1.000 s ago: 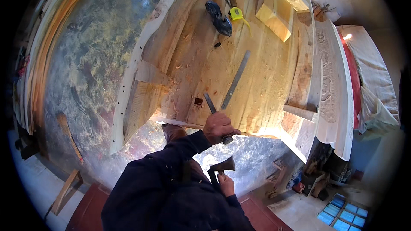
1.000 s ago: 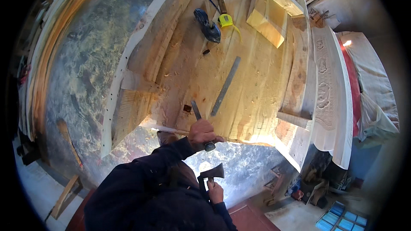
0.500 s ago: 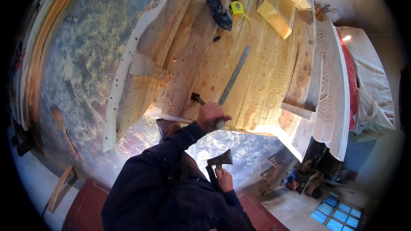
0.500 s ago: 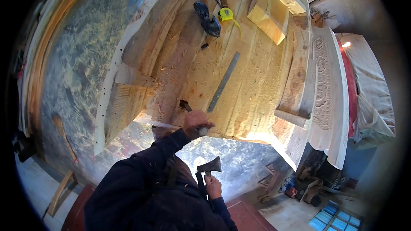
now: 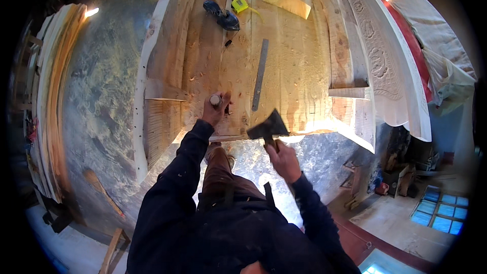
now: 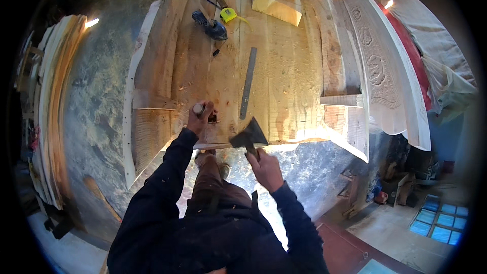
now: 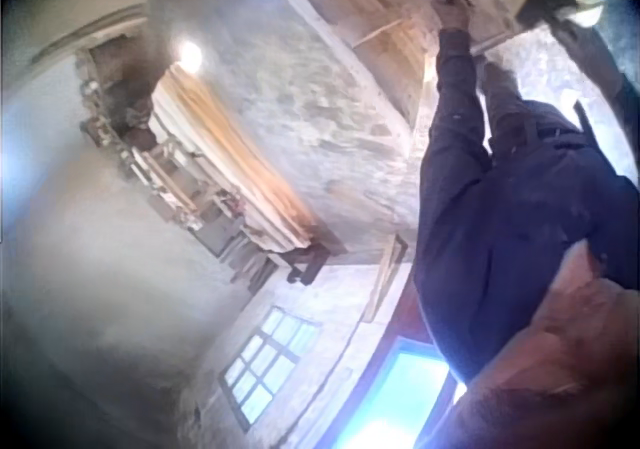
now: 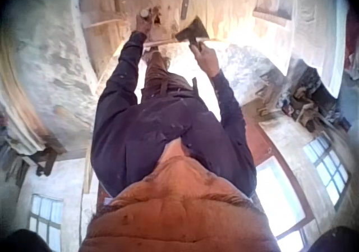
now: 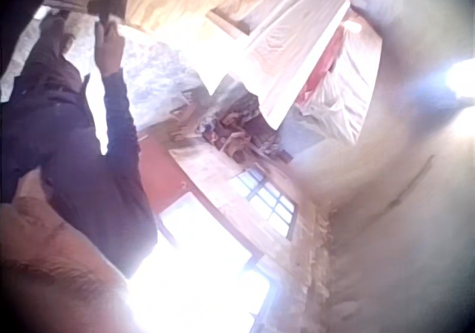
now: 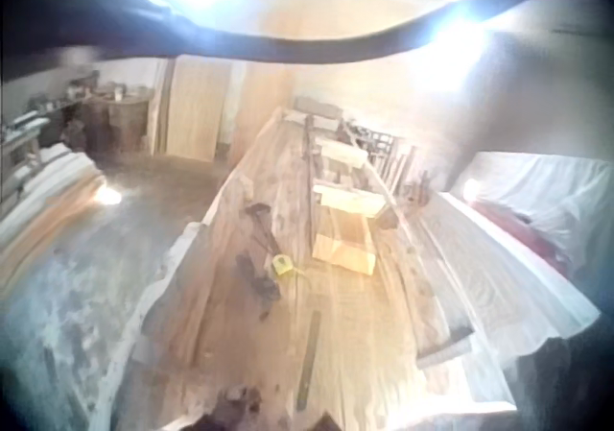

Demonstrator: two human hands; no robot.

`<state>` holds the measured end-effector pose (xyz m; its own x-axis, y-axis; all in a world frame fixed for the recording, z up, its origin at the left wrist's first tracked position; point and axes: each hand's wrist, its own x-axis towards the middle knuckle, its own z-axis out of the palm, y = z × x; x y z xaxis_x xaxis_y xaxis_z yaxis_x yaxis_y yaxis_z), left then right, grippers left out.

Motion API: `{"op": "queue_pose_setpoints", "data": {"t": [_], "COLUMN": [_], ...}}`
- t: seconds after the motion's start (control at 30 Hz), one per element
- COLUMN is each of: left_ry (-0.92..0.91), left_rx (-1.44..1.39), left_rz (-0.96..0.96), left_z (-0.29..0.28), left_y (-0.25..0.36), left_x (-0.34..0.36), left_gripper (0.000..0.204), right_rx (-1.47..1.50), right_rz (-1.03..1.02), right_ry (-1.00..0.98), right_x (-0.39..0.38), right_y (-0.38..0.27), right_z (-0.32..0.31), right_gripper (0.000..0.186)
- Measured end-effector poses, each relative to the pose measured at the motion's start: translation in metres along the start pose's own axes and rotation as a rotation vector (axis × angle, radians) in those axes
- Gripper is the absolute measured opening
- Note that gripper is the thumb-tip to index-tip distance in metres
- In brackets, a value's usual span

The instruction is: The person uses a chisel and an axe to carve a rectangular notch into a large wooden plank, striking the chisel with the back of the axe head to chip away wood.

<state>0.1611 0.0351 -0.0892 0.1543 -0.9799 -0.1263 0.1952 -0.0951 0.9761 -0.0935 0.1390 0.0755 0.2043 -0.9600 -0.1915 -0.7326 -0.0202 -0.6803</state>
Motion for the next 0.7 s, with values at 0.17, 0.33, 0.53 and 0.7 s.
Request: {"op": "queue_pose_setpoints", "data": {"t": [0.17, 0.33, 0.53, 0.7], "left_ry": [0.025, 0.007, 0.052, 0.059], "left_rx": [-0.075, -0.035, -0.050, 0.272], "left_rz": [-0.001, -0.058, -0.034, 0.105], "left_z": [0.008, 0.001, 0.005, -0.001], "left_y": [0.000, -0.001, -0.023, -0.031], "left_x": [0.015, 0.016, 0.017, -0.009], "left_gripper": [0.032, 0.025, 0.009, 0.028], "right_rx": [0.204, 0.572, -0.223, -0.189], "right_rz": [-0.042, -0.192, -0.428, -0.430], "right_ry": [0.023, 0.177, -0.169, 0.074], "right_x": [0.058, 0.089, 0.142, 0.097], "right_y": [-0.116, -0.163, -0.062, -0.049], "right_z": [-0.065, -0.053, 0.005, -0.004], "right_gripper": [0.033, 0.026, 0.017, 0.030]}}
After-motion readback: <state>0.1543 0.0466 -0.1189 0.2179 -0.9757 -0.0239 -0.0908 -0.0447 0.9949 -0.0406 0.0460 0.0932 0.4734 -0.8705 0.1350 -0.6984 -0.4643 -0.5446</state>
